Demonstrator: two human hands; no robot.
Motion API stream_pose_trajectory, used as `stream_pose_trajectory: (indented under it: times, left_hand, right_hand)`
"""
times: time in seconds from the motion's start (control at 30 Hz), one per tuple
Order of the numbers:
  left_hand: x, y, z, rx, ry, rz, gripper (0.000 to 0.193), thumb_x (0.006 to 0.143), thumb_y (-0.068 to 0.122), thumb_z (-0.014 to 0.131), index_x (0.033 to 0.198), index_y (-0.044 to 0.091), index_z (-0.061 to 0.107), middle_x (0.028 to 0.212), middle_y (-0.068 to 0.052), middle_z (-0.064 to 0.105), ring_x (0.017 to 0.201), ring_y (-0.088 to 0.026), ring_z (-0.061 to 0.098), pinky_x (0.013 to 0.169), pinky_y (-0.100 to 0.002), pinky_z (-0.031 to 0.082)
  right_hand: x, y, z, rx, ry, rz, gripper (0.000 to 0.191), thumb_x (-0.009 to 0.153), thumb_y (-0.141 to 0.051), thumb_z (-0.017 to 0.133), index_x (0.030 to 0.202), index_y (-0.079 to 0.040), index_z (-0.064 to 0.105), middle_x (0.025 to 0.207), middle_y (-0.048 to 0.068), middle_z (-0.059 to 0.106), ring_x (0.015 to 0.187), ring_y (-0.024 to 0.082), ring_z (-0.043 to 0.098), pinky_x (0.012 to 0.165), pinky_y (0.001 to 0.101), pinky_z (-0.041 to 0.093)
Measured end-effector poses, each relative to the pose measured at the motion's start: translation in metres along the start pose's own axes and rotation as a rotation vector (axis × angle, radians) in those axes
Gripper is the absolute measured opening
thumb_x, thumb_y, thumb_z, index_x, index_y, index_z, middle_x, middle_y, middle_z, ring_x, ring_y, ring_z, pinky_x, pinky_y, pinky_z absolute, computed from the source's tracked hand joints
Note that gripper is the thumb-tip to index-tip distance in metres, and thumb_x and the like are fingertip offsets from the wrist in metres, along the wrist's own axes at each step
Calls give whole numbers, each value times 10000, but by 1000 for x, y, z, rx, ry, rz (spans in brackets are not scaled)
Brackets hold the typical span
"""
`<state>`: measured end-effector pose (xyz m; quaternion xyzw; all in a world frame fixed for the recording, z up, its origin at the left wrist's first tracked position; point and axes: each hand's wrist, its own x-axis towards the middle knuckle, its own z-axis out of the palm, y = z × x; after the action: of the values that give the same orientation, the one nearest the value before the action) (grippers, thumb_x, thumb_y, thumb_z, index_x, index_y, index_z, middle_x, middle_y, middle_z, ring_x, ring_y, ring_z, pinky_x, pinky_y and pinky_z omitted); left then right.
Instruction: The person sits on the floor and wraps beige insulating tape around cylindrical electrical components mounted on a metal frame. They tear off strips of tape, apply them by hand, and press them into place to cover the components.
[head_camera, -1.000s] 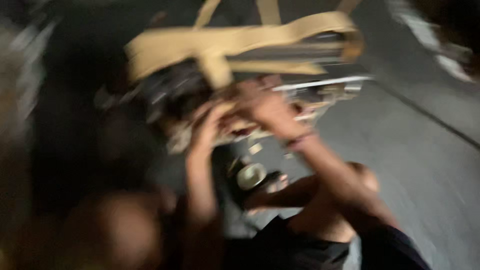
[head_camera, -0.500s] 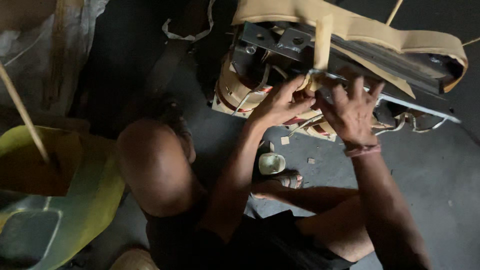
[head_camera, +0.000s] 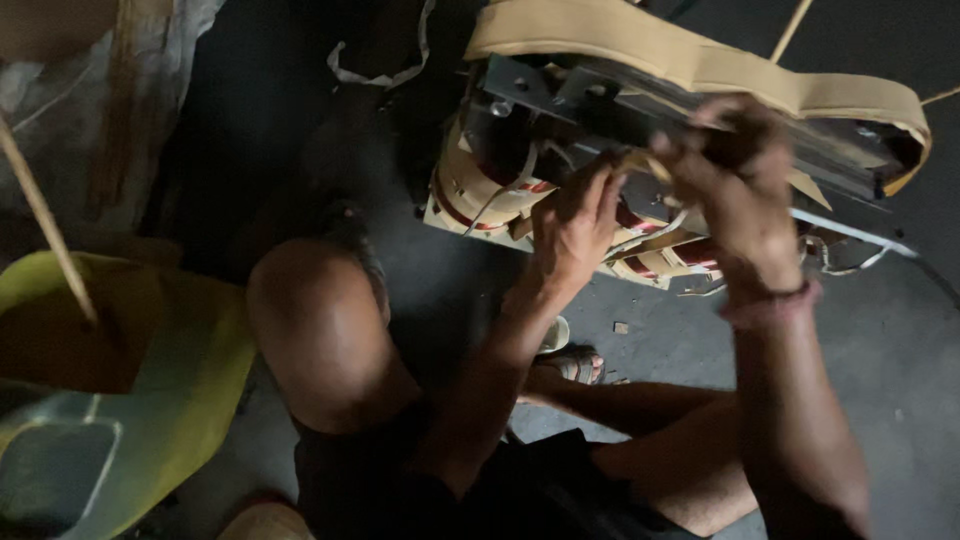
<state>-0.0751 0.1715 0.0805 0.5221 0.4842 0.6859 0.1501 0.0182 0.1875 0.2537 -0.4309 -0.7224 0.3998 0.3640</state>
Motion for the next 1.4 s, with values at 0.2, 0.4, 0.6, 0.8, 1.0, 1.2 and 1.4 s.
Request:
stream_pose_trajectory:
  times: [0.2,0.4,0.6,0.8,1.0,1.2,1.4]
  left_hand:
    - [15,-1,-10,-339,-244,-420,194,1097,202,590,1111,63,724,722,-91,731,419,-78,533,365,-262,377]
    - [31,12,-21,-855,-161,-652,161,1027,156,657,1105,15,655,866,-111,745,468,-92,565,399,-252,424]
    - [20,25,-13,-141,-98,-158,222,1091,191,556,1268,80,631,837,-51,729,577,-92,643,519,-252,477]
    - [33,10,-24,-344,-377,-284,194,1145,239,488,1167,88,610,815,-28,674,617,-99,634,543,-276,498]
    - [41,-7,-25,-875,-601,-805,241,1016,300,493,994,79,584,758,-37,576,440,-122,537,377,-281,397]
    - [47,-13,-25,-880,-648,-847,280,1018,318,519,995,58,621,764,-73,618,459,-121,561,372,-261,378]
    - [25,22,-32,-222,-115,-117,335,1048,163,602,1372,77,619,1146,-109,723,851,-143,729,602,-277,611]
  right_hand:
    - [21,17,10,167,133,154,198,988,-7,686,1127,-72,563,996,43,696,856,84,663,636,208,500]
    - [29,53,-6,65,9,-193,87,1095,-12,667,1175,-27,635,1084,131,742,999,188,763,866,301,643]
    - [20,66,-27,-427,-58,-90,144,1034,-120,728,1154,-43,744,938,116,748,798,194,691,685,314,532]
    - [-4,44,-47,-610,205,-177,300,1053,-300,830,1199,-65,716,1099,55,752,986,173,747,786,340,630]
    - [-42,66,-30,-1299,232,-411,572,850,-575,788,1252,-186,669,1465,139,561,1408,342,386,1061,684,257]
    - [-42,127,-11,-1306,74,89,573,949,-621,606,1387,-262,521,1514,103,463,1442,261,435,1259,588,142]
    - [-50,103,-22,-1134,207,-500,168,1055,-282,775,1197,-204,728,1216,-6,735,1112,157,627,1198,479,247]
